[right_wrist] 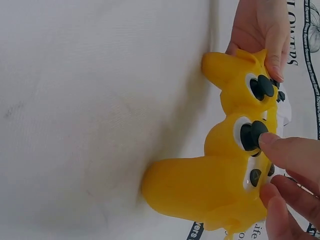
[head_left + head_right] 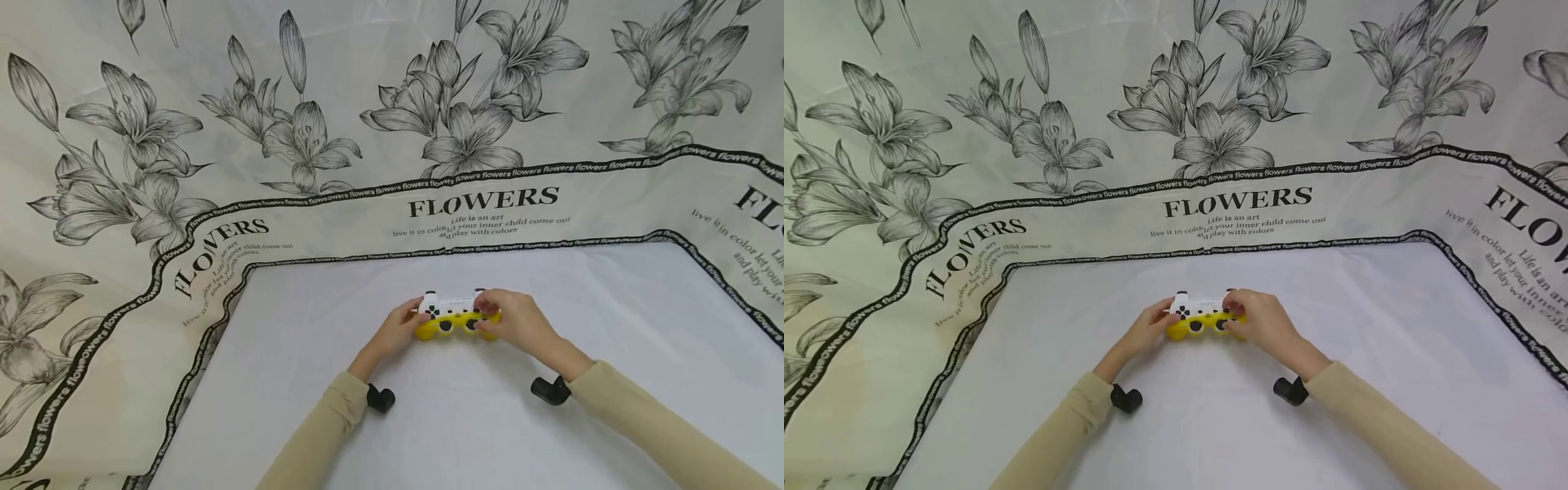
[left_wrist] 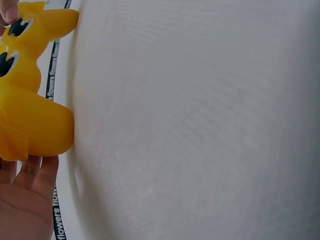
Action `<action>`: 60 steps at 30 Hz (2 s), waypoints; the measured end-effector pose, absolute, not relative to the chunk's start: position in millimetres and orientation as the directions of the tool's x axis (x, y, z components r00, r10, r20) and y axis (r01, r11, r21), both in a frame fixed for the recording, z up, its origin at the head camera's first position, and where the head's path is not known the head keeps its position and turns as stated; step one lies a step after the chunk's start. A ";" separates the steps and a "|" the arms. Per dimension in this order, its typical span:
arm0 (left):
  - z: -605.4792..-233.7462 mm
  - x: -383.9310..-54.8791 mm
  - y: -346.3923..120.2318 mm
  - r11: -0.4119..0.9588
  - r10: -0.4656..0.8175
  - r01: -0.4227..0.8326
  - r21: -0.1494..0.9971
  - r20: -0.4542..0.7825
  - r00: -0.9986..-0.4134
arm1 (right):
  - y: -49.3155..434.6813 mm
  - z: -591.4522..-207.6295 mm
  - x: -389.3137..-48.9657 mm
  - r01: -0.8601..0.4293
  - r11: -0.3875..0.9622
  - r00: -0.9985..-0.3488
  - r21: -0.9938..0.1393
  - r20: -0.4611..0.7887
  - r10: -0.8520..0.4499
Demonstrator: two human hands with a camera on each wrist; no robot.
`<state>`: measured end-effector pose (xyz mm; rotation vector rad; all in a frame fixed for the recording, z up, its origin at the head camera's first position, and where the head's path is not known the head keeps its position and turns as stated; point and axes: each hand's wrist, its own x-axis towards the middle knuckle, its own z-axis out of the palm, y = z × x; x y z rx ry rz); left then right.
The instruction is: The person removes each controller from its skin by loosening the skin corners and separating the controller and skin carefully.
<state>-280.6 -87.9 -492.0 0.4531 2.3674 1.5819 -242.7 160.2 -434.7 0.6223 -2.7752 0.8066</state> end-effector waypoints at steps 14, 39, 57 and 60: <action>-488.6 -280.5 -87.7 0.379 0.392 0.103 0.920 -0.059 -0.918 | 155.5 -429.2 -244.0 -0.427 0.784 -0.903 -0.450 0.250 -0.348; -488.9 -280.1 -85.5 0.384 0.368 0.106 0.917 -0.046 -0.929 | 150.4 -434.9 -241.5 -0.539 0.774 -0.834 -0.332 0.338 -0.436; -483.5 -280.9 -87.5 0.430 0.393 0.220 0.875 0.037 -0.919 | 166.3 -437.4 -245.1 -0.588 0.639 -0.804 -0.497 0.274 -0.527; -487.2 -280.5 -83.6 0.430 0.404 0.230 0.873 0.042 -0.914 | 171.2 -441.2 -241.0 -0.610 0.650 -0.790 -0.454 0.287 -0.541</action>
